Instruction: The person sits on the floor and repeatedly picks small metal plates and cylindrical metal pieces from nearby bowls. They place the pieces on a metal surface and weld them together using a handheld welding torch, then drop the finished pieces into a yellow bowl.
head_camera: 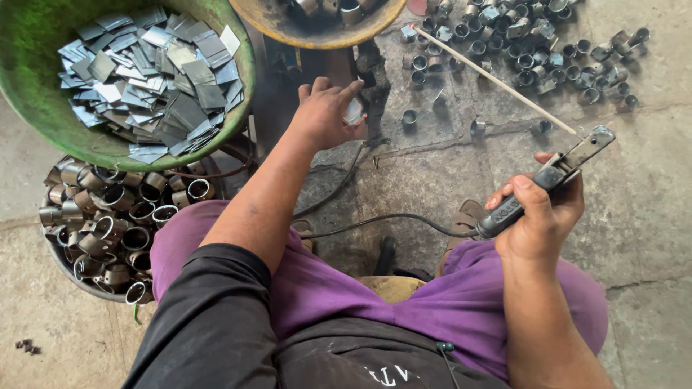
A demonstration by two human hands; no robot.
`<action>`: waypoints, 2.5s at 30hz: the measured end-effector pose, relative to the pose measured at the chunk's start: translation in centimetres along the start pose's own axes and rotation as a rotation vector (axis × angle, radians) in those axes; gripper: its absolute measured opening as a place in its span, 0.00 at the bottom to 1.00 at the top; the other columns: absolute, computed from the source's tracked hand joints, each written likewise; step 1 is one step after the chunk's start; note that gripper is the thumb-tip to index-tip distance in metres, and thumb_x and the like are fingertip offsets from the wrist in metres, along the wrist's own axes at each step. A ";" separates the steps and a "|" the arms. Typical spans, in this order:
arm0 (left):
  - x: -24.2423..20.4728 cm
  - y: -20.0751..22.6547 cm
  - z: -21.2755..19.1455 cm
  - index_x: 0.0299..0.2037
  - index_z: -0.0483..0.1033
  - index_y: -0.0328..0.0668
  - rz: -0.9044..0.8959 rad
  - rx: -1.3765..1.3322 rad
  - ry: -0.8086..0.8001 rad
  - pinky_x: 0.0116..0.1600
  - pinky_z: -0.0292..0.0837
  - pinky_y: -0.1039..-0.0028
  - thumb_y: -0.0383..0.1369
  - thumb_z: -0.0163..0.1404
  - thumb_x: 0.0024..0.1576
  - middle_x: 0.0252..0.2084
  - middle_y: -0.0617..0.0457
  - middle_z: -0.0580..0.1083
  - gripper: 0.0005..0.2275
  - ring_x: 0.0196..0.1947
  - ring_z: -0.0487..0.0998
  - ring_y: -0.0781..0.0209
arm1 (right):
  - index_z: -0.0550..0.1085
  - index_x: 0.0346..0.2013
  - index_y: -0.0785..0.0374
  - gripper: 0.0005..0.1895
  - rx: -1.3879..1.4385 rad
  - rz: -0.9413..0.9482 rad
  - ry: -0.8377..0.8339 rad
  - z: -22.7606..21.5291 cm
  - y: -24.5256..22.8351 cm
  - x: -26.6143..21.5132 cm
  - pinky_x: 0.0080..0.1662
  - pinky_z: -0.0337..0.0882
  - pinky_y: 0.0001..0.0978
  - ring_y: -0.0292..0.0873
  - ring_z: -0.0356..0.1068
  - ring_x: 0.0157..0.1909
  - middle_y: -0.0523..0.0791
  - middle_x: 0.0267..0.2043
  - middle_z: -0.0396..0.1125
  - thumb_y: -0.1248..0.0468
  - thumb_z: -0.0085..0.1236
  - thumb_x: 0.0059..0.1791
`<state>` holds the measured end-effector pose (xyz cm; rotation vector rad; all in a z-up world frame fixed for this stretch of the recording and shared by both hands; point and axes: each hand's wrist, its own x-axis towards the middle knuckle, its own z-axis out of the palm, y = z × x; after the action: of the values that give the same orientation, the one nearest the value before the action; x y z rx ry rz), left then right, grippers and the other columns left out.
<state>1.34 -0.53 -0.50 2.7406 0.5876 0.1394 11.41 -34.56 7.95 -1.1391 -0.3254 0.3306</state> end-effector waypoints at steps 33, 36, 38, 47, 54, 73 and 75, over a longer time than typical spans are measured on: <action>19.4 -13.9 2.0 0.46 0.72 0.39 -0.894 -1.651 0.464 0.36 0.75 0.59 0.34 0.57 0.52 0.32 0.51 0.70 0.14 0.23 0.72 0.57 | 0.66 0.55 0.54 0.18 0.253 0.184 0.249 -3.3 -0.5 3.4 0.36 0.69 0.44 0.46 0.65 0.29 0.46 0.32 0.65 0.58 0.55 0.51; 17.9 -11.7 0.4 0.43 0.75 0.36 -0.837 -1.561 0.528 0.35 0.77 0.62 0.31 0.60 0.50 0.34 0.48 0.77 0.13 0.25 0.76 0.55 | 0.66 0.55 0.54 0.17 0.263 0.201 0.235 -3.1 -0.5 3.5 0.35 0.69 0.43 0.46 0.65 0.29 0.46 0.31 0.65 0.58 0.55 0.52; 15.3 -8.9 -1.1 0.41 0.75 0.36 -0.597 -1.231 0.537 0.35 0.73 0.65 0.31 0.63 0.50 0.34 0.49 0.77 0.13 0.28 0.75 0.59 | 0.67 0.54 0.54 0.17 0.268 0.216 0.234 -3.0 -0.6 3.4 0.36 0.69 0.43 0.46 0.65 0.29 0.46 0.31 0.65 0.58 0.55 0.51; -1.7 3.7 -9.8 0.41 0.71 0.36 0.018 -0.477 0.411 0.42 0.78 0.73 0.26 0.63 0.52 0.38 0.48 0.76 0.13 0.35 0.79 0.61 | 0.68 0.52 0.53 0.16 0.215 0.208 0.225 -2.8 -0.5 3.5 0.35 0.69 0.43 0.45 0.65 0.29 0.45 0.31 0.65 0.58 0.56 0.51; -5.3 5.0 -7.4 0.50 0.70 0.32 -0.080 -0.702 0.363 0.45 0.79 0.72 0.28 0.59 0.50 0.37 0.47 0.78 0.18 0.37 0.83 0.63 | 0.68 0.48 0.56 0.13 0.131 0.168 0.217 -1.8 0.8 3.7 0.32 0.69 0.38 0.41 0.65 0.28 0.45 0.30 0.64 0.62 0.59 0.50; -0.4 -2.6 2.7 0.40 0.83 0.35 -0.471 -0.600 0.012 0.41 0.79 0.67 0.34 0.59 0.50 0.32 0.43 0.81 0.12 0.32 0.84 0.54 | 0.71 0.48 0.62 0.20 -0.115 0.075 0.147 -1.3 5.7 3.9 0.47 0.71 0.27 0.37 0.69 0.44 0.42 0.43 0.68 0.67 0.68 0.44; -0.5 -2.7 1.7 0.40 0.84 0.36 -0.410 -0.505 0.086 0.45 0.77 0.65 0.37 0.61 0.50 0.35 0.41 0.81 0.13 0.36 0.83 0.48 | 0.71 0.48 0.61 0.20 -0.098 0.097 0.151 -1.2 5.8 4.1 0.43 0.72 0.27 0.37 0.70 0.40 0.42 0.42 0.68 0.67 0.67 0.44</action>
<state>0.09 1.11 -3.02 2.0930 0.9725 0.2654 15.09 -31.69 2.47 -1.2715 -0.1551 0.3139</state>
